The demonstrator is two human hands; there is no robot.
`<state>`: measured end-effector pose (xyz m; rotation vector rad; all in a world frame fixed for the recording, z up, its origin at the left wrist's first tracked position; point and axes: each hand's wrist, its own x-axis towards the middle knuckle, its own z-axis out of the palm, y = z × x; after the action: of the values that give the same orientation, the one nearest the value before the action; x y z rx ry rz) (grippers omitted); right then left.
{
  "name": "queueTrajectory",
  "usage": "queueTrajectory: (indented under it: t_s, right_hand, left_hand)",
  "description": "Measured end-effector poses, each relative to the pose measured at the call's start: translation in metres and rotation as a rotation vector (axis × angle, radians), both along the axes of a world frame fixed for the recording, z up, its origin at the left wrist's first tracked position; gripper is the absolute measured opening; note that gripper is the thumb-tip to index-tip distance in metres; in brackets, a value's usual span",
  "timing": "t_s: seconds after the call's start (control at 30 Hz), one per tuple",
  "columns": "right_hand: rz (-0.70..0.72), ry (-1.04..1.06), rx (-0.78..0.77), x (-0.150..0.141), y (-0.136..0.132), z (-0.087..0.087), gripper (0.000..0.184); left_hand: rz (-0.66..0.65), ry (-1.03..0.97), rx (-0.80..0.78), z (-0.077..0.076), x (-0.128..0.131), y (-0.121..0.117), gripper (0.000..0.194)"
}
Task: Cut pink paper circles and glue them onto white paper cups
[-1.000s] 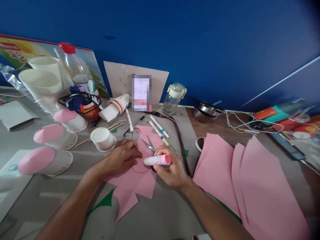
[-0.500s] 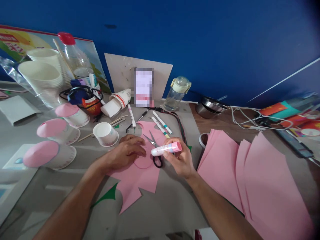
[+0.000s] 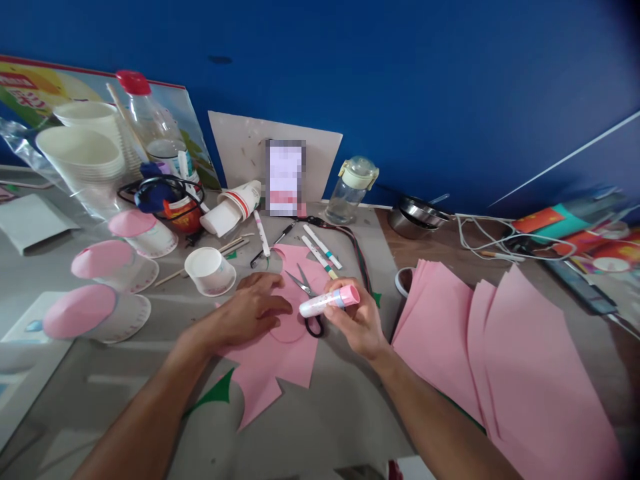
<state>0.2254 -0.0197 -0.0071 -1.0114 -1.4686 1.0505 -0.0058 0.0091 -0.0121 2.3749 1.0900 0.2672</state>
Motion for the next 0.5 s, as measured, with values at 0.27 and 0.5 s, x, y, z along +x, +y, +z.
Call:
queueTrajectory:
  t_s: [0.27,0.5]
  right_hand:
    - [-0.006,-0.01,0.006,0.0028,0.0008,-0.0018,0.017]
    - [0.01,-0.065,0.031,0.0028,-0.0008,-0.0009,0.017]
  left_hand:
    - [-0.078,-0.073,0.047,-0.0041,0.0056,0.0008,0.032]
    - [-0.11,-0.054,0.061,-0.0075,0.0037,0.001,0.034]
